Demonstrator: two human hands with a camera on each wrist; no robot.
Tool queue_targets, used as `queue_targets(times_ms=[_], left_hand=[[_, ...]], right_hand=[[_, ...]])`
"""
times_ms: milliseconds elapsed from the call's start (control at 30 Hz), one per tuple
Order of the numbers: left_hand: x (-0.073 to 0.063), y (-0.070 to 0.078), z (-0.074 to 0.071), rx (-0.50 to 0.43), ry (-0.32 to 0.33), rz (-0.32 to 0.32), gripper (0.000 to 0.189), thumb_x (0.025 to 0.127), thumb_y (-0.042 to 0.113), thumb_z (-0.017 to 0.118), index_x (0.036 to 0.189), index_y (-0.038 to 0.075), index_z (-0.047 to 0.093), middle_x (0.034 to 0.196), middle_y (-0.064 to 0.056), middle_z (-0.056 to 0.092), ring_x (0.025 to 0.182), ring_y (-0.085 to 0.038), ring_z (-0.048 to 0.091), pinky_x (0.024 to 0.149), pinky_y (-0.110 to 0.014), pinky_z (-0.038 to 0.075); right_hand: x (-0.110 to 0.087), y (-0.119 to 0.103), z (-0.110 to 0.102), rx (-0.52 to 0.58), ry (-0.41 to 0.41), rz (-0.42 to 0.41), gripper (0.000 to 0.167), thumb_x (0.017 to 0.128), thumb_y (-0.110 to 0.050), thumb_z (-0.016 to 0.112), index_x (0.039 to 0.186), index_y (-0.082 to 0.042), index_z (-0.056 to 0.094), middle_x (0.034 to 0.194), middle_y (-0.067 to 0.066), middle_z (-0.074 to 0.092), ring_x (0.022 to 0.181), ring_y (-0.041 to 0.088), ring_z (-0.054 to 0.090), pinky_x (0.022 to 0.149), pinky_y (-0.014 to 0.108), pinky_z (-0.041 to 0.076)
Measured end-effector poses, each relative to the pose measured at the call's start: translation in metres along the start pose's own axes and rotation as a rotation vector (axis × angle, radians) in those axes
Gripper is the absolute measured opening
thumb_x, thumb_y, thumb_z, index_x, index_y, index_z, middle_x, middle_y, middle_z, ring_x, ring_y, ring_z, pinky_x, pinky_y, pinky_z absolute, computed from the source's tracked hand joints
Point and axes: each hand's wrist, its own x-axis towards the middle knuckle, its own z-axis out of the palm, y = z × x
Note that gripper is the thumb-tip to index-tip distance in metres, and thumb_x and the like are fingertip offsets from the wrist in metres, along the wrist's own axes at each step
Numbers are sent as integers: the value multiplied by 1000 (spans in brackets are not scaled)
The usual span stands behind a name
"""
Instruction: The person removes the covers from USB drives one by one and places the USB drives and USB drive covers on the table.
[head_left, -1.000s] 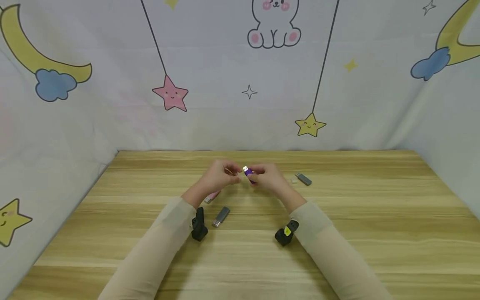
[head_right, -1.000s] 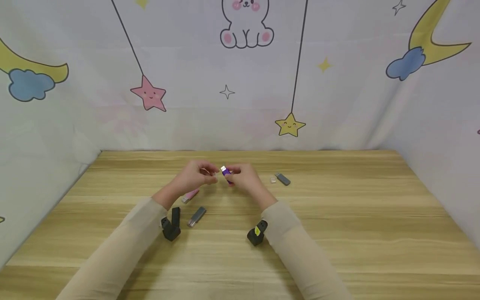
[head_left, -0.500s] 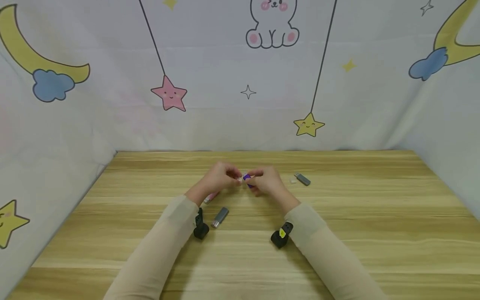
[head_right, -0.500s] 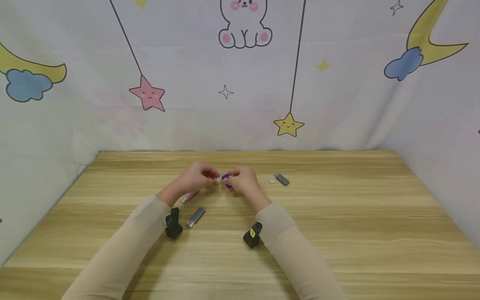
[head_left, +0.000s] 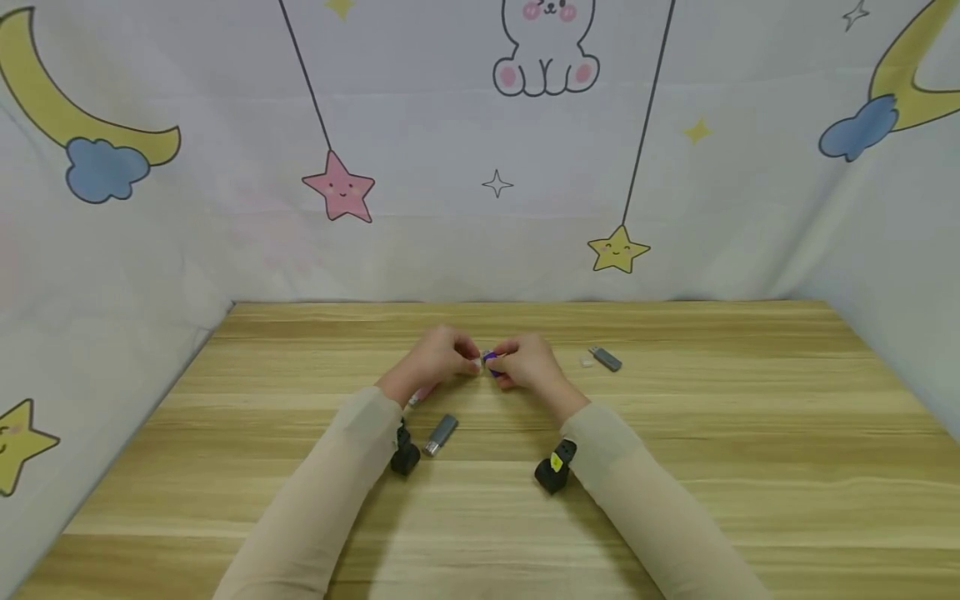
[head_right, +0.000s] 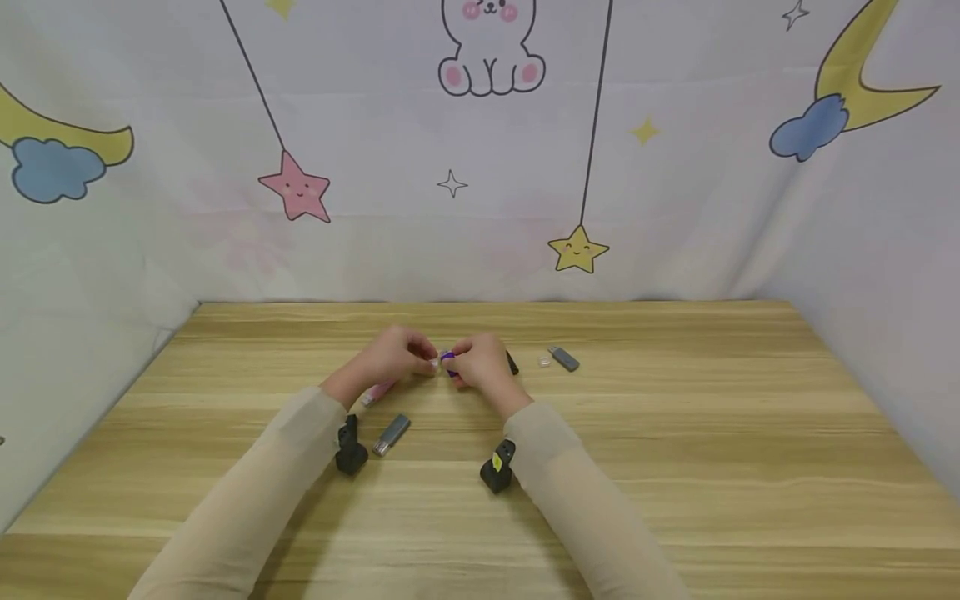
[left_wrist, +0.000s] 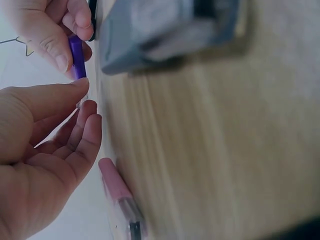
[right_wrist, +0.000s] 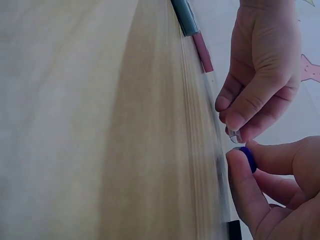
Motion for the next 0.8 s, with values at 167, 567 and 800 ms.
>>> queue_targets(times_ms=[167,567,800], left_hand=[[1,1,1,34,-16,-13,18,84,8,73,100,0,72,95,-9,70,82,-16,59,73,-27,51],[1,1,0,59,-42,-15,20,84,8,72,102,-3,71,100,-12,70,87,-19,61,79,-31,52],[3,-2,0,63,-46,14,22,83,7,73,102,-3,72,100,-13,71,89,-19,63,81,-31,52]], right_hand=[[2,1,0,-28,-13,1,28,88,-4,69,114,6,66,102,19,68,58,10,61,56,22,55],[5,2,-1,-43,-32,5,25,87,-3,70,109,7,67,100,20,68,55,9,60,55,21,54],[6,2,-1,-40,-49,9,22,86,1,69,107,8,67,99,20,67,56,9,60,56,20,54]])
